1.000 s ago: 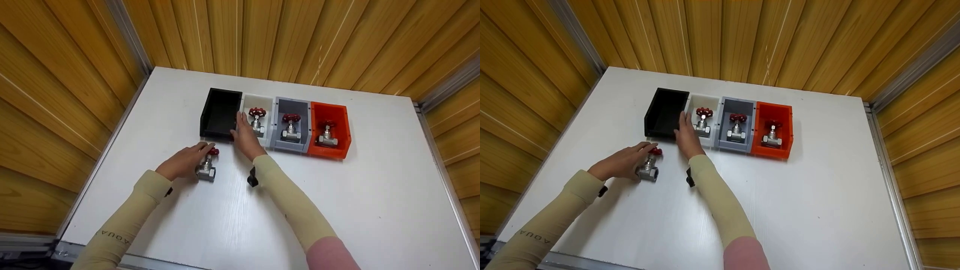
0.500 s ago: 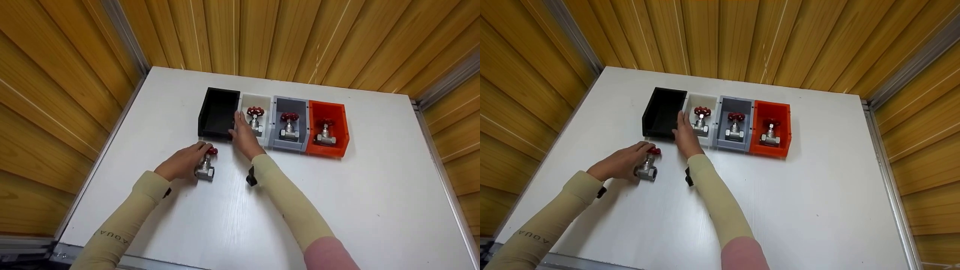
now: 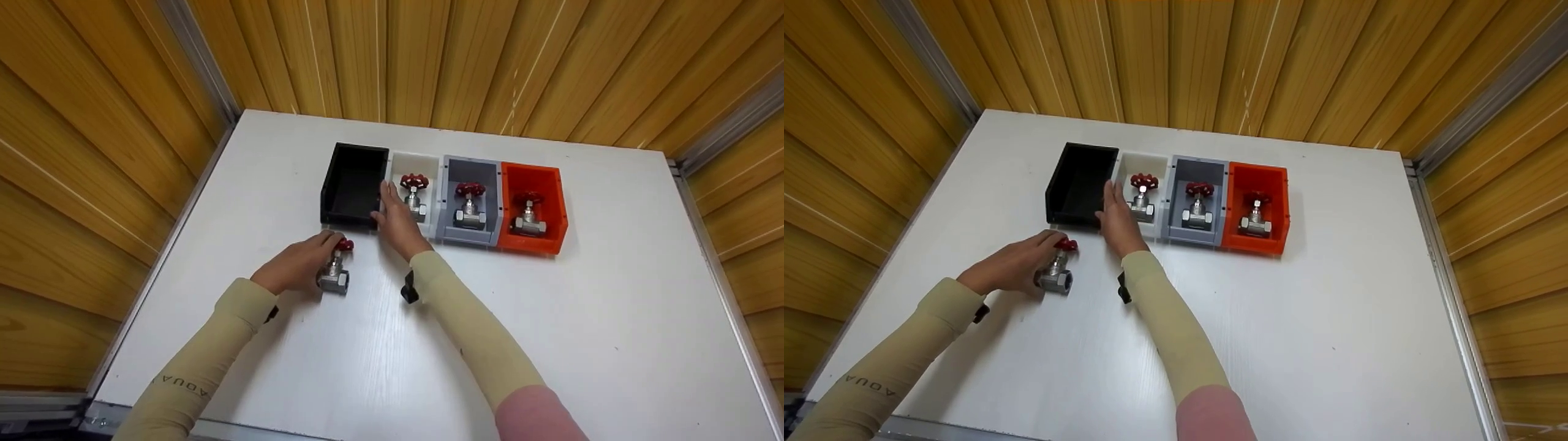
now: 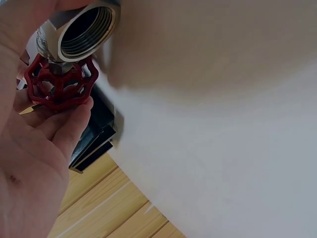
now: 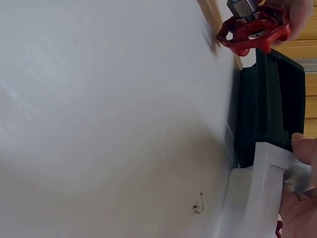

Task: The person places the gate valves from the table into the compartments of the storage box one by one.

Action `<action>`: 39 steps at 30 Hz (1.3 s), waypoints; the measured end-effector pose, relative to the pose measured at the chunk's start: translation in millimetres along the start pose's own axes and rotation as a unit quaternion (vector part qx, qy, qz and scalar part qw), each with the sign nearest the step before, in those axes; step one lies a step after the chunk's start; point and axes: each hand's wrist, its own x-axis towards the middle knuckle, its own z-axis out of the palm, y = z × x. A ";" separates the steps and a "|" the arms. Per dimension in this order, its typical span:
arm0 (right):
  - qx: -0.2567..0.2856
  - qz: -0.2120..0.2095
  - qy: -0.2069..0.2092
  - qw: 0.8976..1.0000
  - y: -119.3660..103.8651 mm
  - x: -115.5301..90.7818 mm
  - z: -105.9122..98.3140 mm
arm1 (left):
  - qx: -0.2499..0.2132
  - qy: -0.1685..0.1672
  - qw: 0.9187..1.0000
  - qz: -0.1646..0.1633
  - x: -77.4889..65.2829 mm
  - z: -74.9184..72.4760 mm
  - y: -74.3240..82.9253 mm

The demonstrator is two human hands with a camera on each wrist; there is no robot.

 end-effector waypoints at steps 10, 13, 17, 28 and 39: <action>0.003 0.004 -0.001 1.000 1.1 -0.3 0.4 | 0.016 0.005 1.000 0.000 6.8 -8.1 0.8; 0.008 0.003 -0.001 1.000 1.3 -0.5 0.6 | 0.021 0.007 1.000 0.001 9.7 -12.2 1.3; 0.017 0.004 -0.003 1.000 2.2 0.2 0.7 | 0.025 0.013 1.000 0.012 13.3 -16.9 1.6; 0.011 -0.003 0.001 1.000 3.2 1.6 1.1 | 0.024 0.015 1.000 0.010 21.9 -28.3 -1.6; 0.022 0.001 0.006 1.000 3.6 1.9 2.0 | 0.024 0.027 0.999 0.017 31.8 -37.4 -5.2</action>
